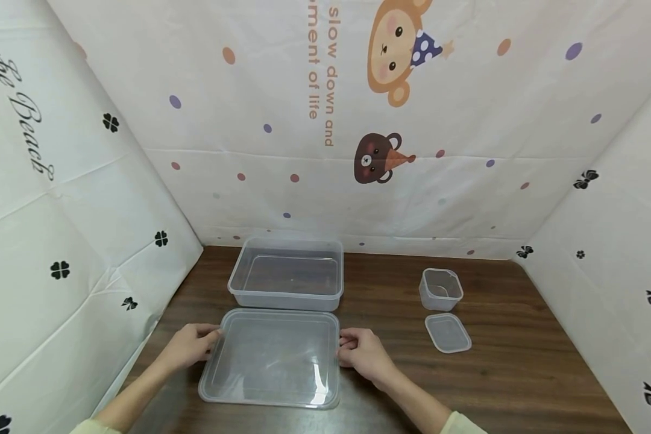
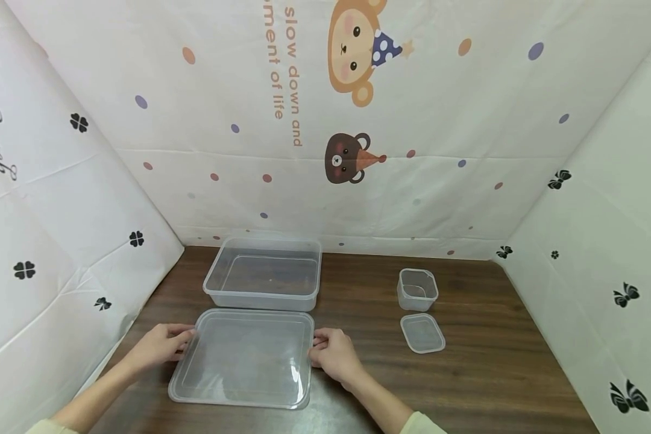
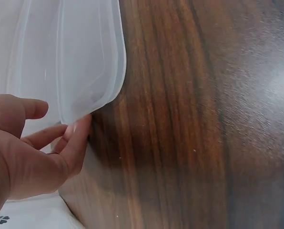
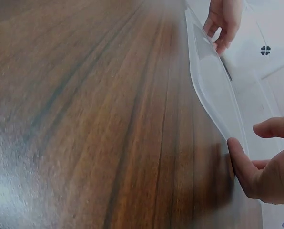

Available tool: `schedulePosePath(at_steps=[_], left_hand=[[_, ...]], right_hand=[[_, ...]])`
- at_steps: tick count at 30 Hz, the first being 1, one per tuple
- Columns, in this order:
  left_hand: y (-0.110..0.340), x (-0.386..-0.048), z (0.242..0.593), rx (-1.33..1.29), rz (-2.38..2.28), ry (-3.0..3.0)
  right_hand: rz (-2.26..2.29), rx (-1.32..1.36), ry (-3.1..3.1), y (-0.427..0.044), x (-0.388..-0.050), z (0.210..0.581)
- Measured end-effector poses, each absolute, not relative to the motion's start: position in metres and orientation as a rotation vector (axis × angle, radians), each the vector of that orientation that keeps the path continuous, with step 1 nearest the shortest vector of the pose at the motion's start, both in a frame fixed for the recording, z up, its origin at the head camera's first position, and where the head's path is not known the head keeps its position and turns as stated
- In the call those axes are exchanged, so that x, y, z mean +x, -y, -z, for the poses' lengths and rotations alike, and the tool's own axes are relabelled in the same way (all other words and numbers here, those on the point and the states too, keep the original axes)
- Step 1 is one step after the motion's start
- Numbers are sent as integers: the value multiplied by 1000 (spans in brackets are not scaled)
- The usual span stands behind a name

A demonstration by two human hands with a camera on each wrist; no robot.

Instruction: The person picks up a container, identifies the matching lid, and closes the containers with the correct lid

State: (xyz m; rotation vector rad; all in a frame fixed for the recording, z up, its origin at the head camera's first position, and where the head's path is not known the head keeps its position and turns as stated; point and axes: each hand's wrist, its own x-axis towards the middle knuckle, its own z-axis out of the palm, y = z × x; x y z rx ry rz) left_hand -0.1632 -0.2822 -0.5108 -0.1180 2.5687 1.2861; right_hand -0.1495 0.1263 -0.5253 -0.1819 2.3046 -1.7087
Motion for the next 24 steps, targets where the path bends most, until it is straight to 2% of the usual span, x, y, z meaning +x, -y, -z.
schedulePosePath(at_steps=[7,24], left_hand=[[282,-164,511,-185,-1323,-2543],[283,-159,497,-217,-1316,-2547]], right_hand=[[1858,-72,-2106,-124,-148,521],[1863,-70,-2022,-123,-141,513]])
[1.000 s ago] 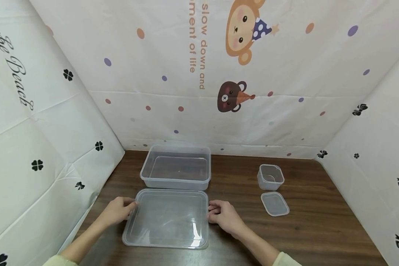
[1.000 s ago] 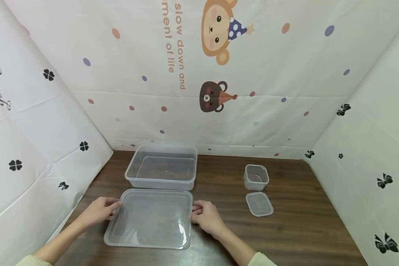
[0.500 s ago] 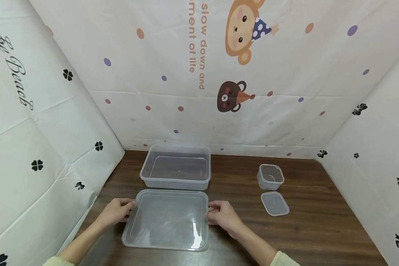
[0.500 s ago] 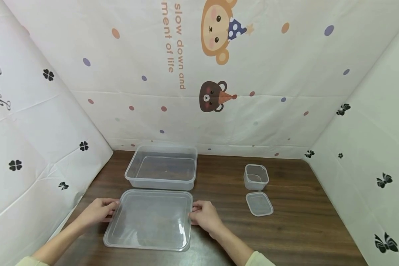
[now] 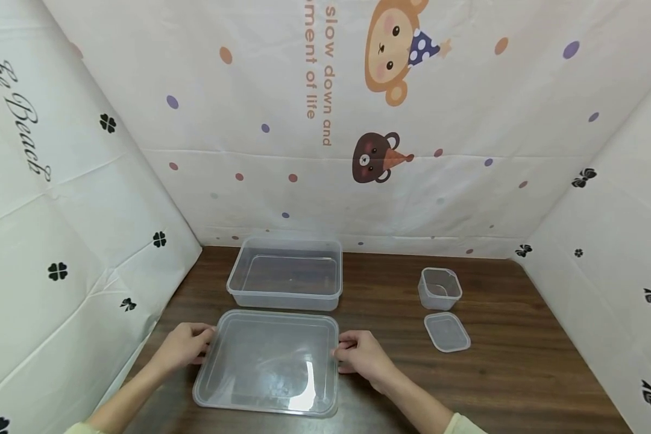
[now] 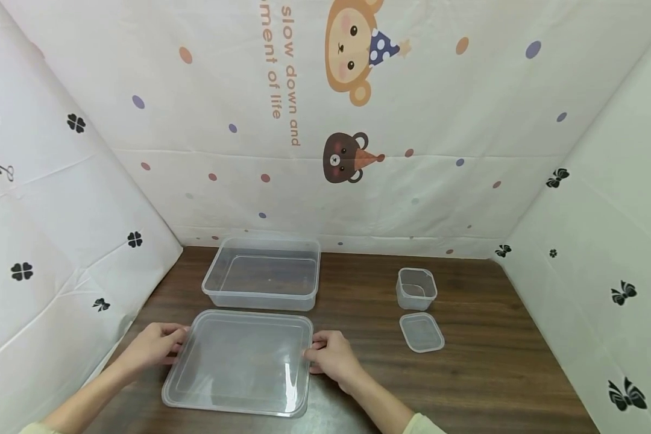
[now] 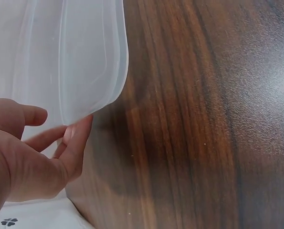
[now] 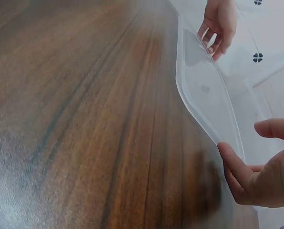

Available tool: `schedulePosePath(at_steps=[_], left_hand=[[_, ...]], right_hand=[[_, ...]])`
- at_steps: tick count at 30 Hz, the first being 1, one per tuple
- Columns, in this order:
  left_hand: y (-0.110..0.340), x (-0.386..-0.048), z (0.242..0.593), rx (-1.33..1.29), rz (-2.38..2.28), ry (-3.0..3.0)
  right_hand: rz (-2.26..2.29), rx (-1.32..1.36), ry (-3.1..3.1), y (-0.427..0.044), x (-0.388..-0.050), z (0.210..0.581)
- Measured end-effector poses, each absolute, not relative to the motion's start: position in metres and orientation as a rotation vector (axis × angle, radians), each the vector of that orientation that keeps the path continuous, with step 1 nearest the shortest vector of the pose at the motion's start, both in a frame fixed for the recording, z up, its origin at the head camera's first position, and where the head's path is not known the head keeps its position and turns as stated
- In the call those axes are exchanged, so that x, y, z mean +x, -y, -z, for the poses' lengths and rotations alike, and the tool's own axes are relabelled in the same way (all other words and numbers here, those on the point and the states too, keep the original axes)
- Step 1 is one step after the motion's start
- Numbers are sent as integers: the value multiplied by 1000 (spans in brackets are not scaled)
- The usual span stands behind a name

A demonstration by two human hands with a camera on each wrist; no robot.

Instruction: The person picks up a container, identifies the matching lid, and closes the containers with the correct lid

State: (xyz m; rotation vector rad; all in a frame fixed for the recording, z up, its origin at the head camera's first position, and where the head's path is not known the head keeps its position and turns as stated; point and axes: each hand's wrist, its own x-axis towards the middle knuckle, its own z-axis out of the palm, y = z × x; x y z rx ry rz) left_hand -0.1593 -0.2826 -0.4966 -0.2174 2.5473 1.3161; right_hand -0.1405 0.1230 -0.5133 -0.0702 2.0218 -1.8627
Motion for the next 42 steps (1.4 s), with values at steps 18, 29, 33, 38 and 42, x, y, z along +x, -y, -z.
schedulePosePath(at_steps=[18,29,33,38,42], left_hand=[[279,-154,471,-199,-1317,-2581],[281,-155,465,-144,-1362,-2546],[280,-155,463,-128,-1362,-2545],[280,-155,461,-145,-1363,-2536],[280,-154,459,-149,-1381,-2530]], right_hand=[[1947,-84,-1945,-133,-138,479],[1952,-87,-1942,-140,-143,473],[1948,-78,-1941,-141,-144,471],[1943,-74,-1946,-142,-145,470],[1942,-67,-1954,-141,-145,469]])
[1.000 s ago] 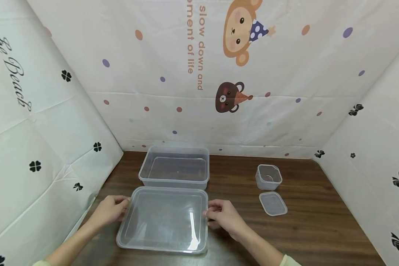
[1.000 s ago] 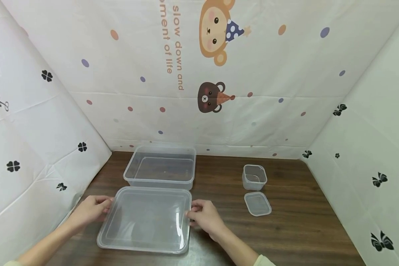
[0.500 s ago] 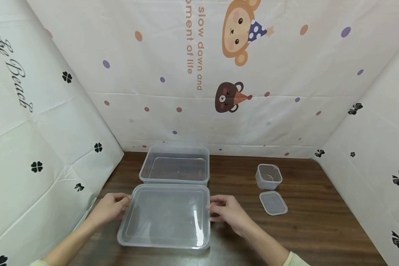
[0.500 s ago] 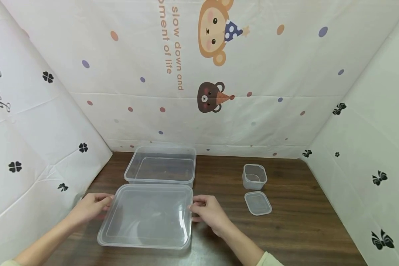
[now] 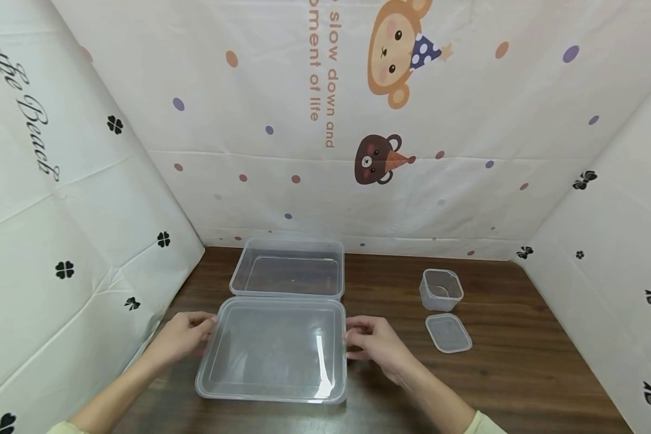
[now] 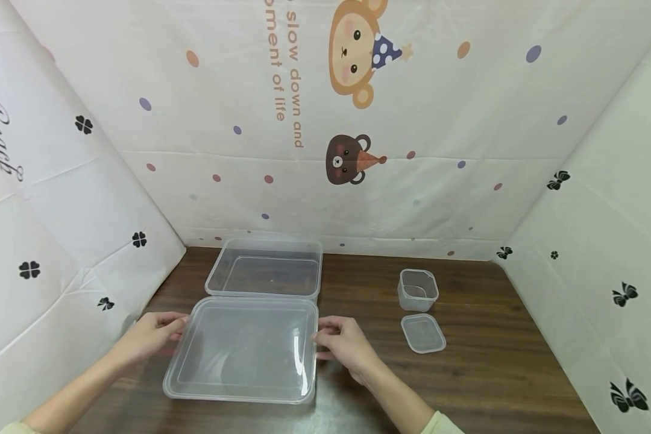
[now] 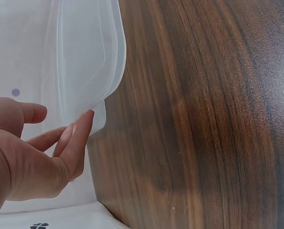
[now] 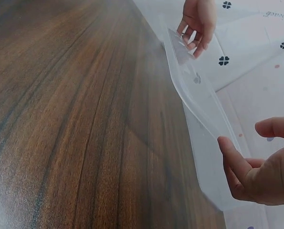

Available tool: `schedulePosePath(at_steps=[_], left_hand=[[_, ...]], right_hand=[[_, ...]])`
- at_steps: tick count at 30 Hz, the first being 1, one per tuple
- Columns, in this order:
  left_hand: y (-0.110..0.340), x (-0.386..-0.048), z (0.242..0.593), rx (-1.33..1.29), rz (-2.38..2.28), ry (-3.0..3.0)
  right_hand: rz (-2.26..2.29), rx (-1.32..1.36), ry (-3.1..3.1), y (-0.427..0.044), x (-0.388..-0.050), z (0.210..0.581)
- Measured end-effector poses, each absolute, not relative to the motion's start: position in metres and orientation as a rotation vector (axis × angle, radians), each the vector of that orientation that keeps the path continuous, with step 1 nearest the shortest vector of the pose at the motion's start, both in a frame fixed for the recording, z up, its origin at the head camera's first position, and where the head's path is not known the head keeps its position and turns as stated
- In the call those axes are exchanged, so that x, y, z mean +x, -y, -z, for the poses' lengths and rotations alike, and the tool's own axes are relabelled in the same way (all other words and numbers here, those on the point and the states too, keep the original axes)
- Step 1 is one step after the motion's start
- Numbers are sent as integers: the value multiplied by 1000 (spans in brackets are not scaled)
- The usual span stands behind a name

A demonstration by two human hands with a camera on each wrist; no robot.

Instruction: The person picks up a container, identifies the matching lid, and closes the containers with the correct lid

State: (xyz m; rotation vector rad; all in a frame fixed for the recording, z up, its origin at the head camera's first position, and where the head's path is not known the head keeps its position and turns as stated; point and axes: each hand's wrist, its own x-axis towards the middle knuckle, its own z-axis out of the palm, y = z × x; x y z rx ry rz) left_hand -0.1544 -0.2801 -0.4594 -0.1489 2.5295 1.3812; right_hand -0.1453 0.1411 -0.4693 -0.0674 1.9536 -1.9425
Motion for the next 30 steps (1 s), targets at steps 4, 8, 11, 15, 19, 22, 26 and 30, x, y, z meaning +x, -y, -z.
schedulePosePath(at_steps=[4,8,11,15,19,22,26,30], left_hand=[[279,-153,458,-129,-1387,-2536],[276,-154,455,-104,-1377,-2561],[274,-157,452,-86,-1353,-2592],[272,-159,446,-71,-1307,-2630],[273,-160,438,-46,-1313,-2633],[274,-161,433,-28,-1358,-2617],[275,-161,430,-13,-1402,-2613],[275,-161,427,-8,-1393,-2651]], right_hand=[[1940,-71,-1963,-142,-146,467],[1947,-79,-1973,-144,-147,465],[1960,-79,-1975,-145,-148,464],[1967,-91,-1977,-144,-151,462],[1966,-100,-1999,-143,-155,457],[1972,-99,-2012,-142,-157,454],[1987,-101,-2020,-140,-160,452],[1996,-108,-2031,-137,-161,449]])
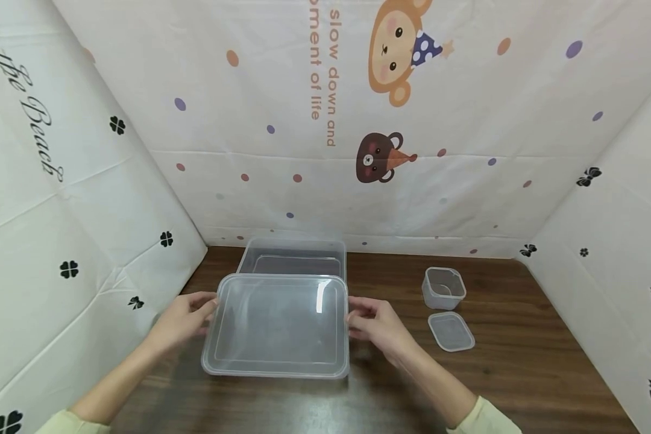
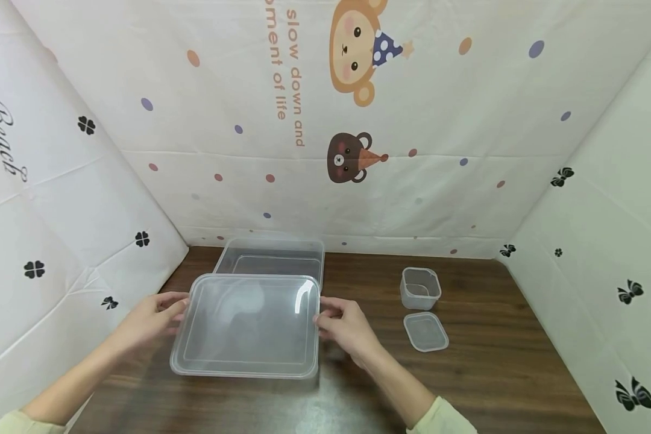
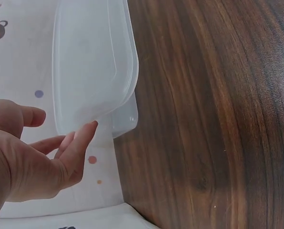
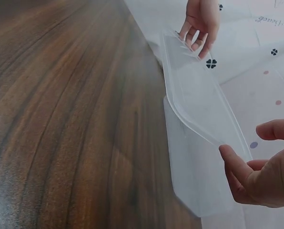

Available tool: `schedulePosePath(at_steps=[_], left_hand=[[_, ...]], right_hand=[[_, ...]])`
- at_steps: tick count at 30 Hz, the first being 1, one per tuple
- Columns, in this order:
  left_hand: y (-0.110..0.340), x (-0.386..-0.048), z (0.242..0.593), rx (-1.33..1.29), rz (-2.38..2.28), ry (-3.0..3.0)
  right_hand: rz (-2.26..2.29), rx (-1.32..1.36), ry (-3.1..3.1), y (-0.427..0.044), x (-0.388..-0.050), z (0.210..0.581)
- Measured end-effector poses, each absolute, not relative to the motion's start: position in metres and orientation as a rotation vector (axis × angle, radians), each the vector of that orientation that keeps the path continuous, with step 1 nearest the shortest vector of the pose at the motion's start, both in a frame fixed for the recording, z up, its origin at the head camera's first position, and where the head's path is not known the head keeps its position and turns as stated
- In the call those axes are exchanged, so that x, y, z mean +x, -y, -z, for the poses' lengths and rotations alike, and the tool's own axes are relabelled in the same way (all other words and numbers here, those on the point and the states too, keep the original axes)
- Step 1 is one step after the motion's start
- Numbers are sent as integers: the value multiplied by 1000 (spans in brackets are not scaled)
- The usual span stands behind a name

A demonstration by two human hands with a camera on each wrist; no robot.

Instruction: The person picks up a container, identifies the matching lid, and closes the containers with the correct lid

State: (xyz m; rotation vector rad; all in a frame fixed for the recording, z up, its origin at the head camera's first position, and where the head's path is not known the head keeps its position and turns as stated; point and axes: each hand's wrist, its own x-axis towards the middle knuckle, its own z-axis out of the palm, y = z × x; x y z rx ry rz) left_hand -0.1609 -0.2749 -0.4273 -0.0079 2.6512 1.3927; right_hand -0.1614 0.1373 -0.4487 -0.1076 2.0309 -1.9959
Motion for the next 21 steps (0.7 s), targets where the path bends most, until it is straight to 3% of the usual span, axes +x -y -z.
schedulePosePath(at_steps=[21], left_hand=[[269,-169,412,67,-1422,-2739]], right_hand=[[1959,-169,-2112,-142,-167,424]])
